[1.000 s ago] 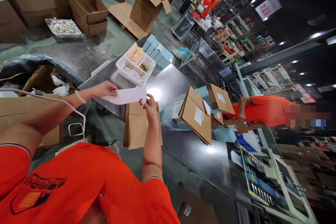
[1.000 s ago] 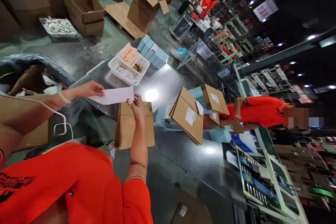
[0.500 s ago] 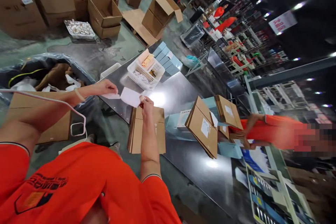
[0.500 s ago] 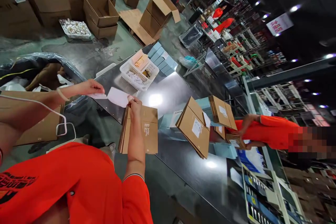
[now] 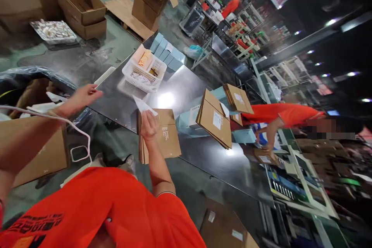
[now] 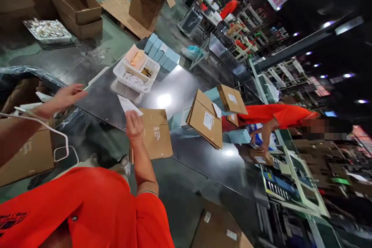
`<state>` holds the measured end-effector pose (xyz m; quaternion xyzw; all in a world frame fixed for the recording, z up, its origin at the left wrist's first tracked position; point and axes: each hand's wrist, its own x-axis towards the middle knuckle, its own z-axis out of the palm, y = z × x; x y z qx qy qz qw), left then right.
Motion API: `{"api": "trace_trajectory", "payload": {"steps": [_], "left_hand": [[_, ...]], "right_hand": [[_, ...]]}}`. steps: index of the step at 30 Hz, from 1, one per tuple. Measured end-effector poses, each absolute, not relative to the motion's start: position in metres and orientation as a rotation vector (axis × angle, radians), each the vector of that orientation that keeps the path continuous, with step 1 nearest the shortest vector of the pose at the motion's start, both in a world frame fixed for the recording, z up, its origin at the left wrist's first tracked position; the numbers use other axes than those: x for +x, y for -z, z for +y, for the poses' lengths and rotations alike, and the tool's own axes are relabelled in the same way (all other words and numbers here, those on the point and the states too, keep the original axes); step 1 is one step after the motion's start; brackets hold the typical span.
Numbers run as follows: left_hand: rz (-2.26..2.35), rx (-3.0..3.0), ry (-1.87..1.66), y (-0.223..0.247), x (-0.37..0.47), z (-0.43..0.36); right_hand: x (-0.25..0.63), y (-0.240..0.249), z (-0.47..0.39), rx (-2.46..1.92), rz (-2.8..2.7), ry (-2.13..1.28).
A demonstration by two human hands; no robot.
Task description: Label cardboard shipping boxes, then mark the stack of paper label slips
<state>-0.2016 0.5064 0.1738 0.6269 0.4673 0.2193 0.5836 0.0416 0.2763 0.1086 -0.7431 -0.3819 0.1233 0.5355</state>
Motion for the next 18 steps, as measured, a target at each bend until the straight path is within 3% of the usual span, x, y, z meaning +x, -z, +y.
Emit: {"api": "trace_trajectory", "payload": {"steps": [4, 8, 18], "left_hand": [[0.793, 1.196, -0.326, -0.175, -0.107, 0.437], [0.698, 1.191, -0.398, -0.186, -0.051, 0.392], [0.359, 1.732, -0.094, -0.231, 0.067, 0.220]], "right_hand": [[0.033, -0.114, 0.232, -1.834, -1.260, -0.447], [0.032, -0.121, 0.178, -1.817, -1.357, -0.532], [0.181, -0.176, -0.013, -1.651, -0.785, -0.199]]}}
